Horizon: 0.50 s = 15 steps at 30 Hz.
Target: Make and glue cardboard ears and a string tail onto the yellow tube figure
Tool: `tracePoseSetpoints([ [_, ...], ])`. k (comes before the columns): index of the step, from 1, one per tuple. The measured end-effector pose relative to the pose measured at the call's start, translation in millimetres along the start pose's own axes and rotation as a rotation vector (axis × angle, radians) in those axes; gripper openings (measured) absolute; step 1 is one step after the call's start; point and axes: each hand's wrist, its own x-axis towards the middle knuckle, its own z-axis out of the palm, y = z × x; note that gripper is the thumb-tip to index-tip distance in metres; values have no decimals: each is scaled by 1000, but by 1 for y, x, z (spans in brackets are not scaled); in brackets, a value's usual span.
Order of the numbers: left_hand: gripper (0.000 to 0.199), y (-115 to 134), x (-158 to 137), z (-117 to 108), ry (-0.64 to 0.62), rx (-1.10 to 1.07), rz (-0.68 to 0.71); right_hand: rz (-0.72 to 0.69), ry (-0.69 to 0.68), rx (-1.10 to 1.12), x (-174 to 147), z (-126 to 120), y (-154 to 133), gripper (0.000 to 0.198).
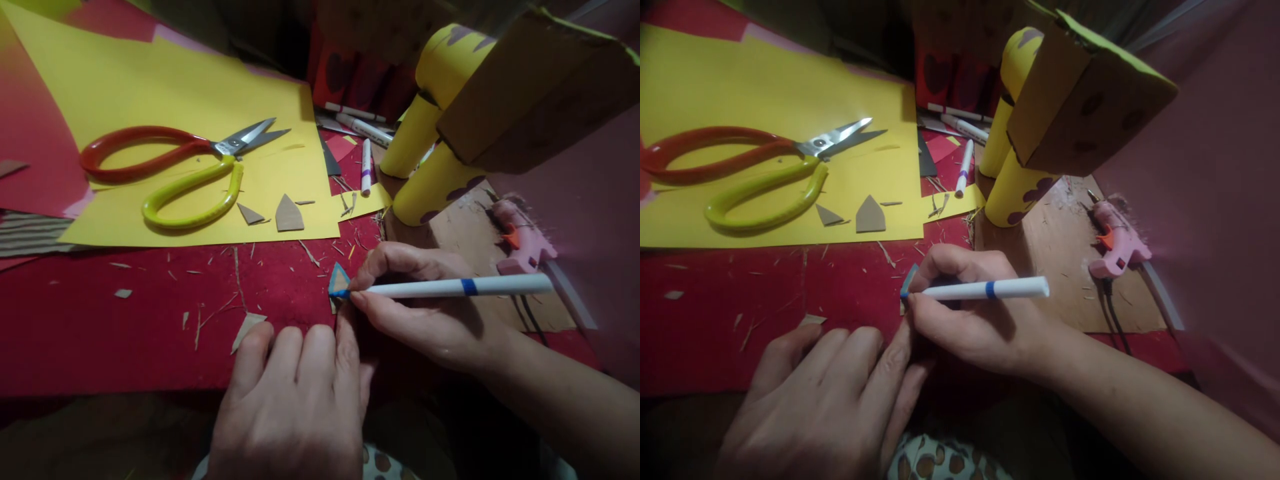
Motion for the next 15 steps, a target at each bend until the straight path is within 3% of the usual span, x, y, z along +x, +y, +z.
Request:
tracePoseSetpoints([
  [5,32,-1,0,0,-7,-1,9,52,-69,-13,2,-2,-5,12],
  [11,30,-2,1,1,3,15,13,11,14,-4,-1,0,1,8],
  [15,31,-2,0,0,-3,10,12,35,-32,-23,-1,-1,-2,10],
])
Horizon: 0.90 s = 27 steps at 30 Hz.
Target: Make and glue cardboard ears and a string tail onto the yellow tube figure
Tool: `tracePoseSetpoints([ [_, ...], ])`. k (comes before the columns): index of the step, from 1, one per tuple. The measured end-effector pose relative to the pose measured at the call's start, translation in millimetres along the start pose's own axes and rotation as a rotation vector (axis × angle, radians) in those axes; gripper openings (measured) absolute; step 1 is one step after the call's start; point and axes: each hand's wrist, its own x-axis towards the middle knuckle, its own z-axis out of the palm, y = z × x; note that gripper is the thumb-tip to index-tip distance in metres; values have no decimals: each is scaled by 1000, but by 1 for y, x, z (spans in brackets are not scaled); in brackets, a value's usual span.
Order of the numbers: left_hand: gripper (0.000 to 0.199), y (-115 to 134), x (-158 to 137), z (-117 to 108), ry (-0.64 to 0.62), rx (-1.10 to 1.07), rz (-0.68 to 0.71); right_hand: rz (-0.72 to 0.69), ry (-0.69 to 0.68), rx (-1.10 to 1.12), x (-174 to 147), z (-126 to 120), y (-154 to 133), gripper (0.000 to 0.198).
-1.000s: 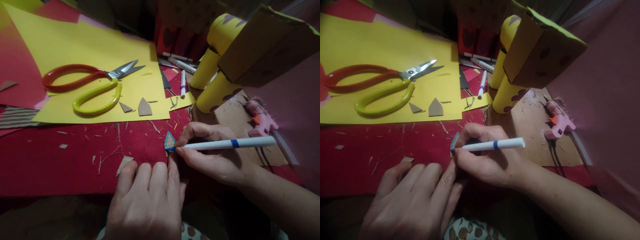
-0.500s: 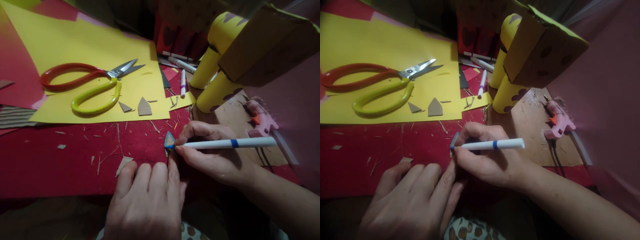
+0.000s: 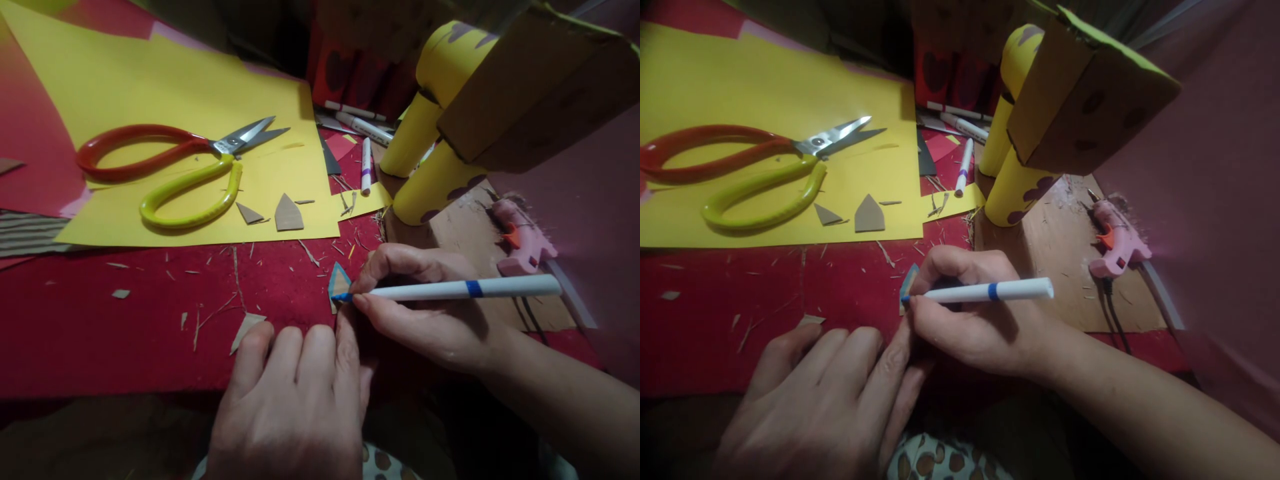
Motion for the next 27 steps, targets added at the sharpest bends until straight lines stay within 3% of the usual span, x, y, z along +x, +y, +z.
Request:
tracePoseSetpoints([
  [8,34,0,1,0,-9,-15,21,-30,72,51,0,2,5,9],
  [16,33,-1,0,-1,-27,-14,18,12,-12,-3,0,-1,1,11],
  [22,33,-1,1,0,5,-15,12,-12,65,41,0,3,6,8],
  [27,33,-1,1,1,-10,-22,23,-3,30,8,0,2,3,8],
])
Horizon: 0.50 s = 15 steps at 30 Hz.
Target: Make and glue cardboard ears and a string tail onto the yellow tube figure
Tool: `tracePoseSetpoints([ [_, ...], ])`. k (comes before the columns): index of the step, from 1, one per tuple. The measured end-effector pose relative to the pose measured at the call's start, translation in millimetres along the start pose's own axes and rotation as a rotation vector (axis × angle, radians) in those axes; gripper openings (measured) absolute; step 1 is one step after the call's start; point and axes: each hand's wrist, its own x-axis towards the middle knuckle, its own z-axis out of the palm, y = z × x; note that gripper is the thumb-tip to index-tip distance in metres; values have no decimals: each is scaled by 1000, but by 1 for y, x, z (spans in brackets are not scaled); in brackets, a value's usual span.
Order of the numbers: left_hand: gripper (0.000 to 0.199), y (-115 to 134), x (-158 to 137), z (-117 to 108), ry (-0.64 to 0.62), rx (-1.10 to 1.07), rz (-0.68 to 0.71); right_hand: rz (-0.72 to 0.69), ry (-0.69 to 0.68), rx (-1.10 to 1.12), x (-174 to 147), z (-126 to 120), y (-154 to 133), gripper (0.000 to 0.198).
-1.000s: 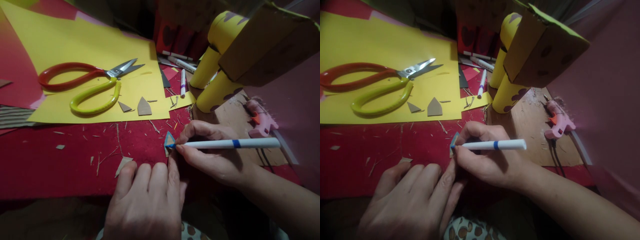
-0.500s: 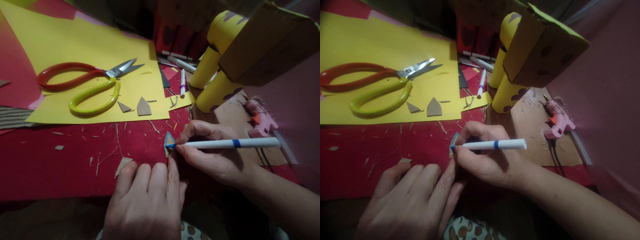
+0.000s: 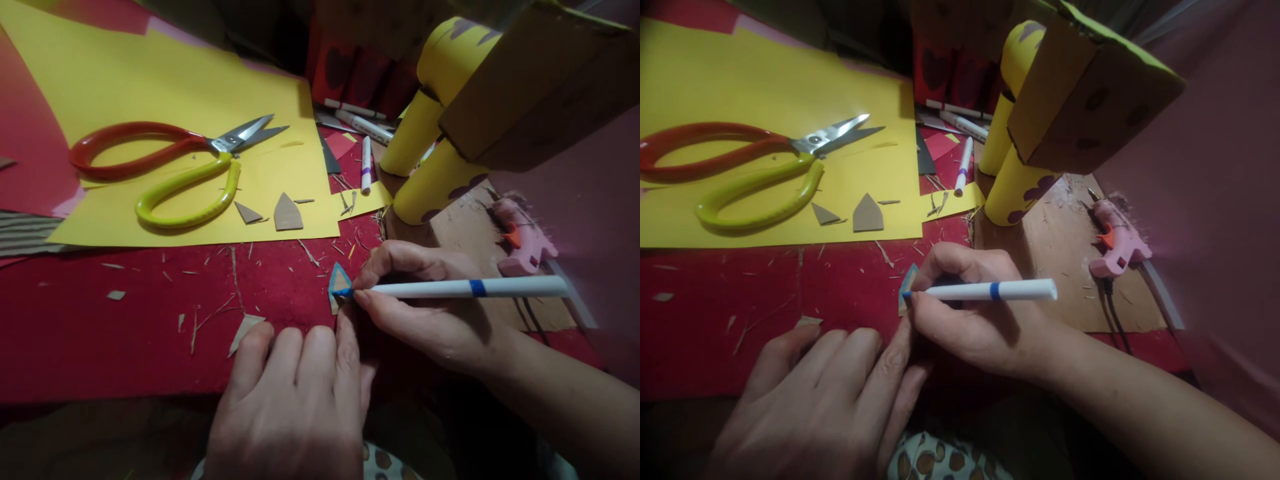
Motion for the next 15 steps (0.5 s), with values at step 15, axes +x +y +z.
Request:
tracePoseSetpoints([
  [15,33,0,-2,0,-39,3,-3,-37,-23,39,1,-2,-1,11],
])
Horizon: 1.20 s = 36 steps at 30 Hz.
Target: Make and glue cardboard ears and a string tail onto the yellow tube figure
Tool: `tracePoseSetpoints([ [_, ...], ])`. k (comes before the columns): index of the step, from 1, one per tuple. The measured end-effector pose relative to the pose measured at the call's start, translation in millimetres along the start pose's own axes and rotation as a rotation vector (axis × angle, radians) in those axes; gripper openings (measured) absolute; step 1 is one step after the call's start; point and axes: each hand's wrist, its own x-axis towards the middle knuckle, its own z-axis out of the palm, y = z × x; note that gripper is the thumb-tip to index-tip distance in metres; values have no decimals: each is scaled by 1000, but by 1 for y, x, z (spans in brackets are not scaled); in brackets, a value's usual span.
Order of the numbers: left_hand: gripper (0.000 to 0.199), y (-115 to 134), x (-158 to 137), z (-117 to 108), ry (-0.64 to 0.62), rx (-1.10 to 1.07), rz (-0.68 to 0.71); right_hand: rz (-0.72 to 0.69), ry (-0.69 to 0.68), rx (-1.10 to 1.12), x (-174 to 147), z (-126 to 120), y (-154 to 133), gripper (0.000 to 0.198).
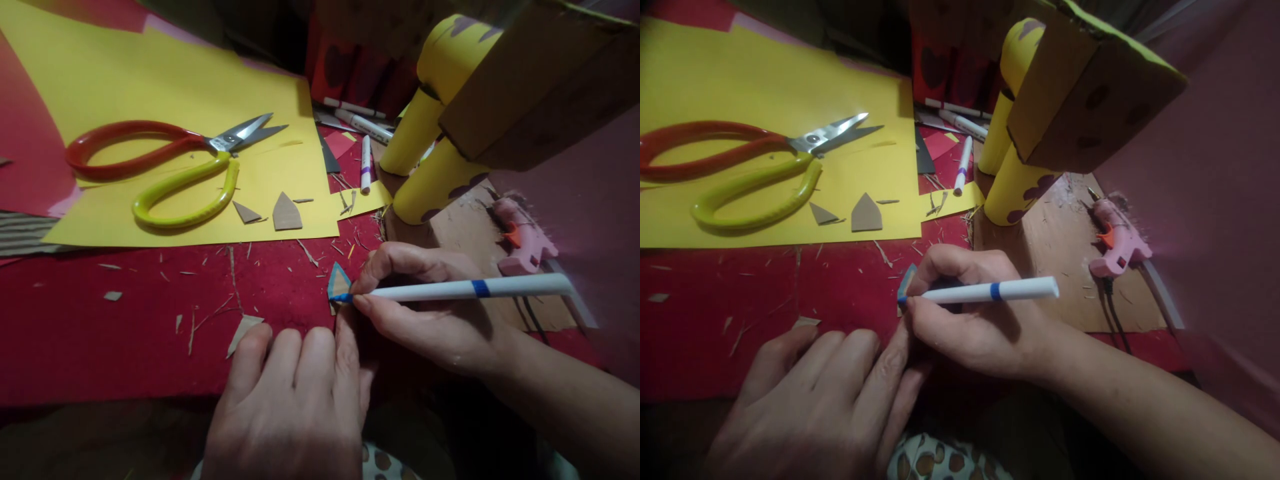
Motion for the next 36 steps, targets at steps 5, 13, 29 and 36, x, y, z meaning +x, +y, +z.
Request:
tracePoseSetpoints([
  [5,32,0,0,-1,-20,-6,-2,-18,-34,6,-1,0,3,11],
  [13,29,0,0,1,-2,1,2,38,-40,-13,2,-3,-5,11],
  [29,37,-9,0,-4,78,4,12,105,192,267,0,1,0,13],
  [36,25,-65,29,-31,-60,-321,-71,173,141,313,-2,0,4,13],
])
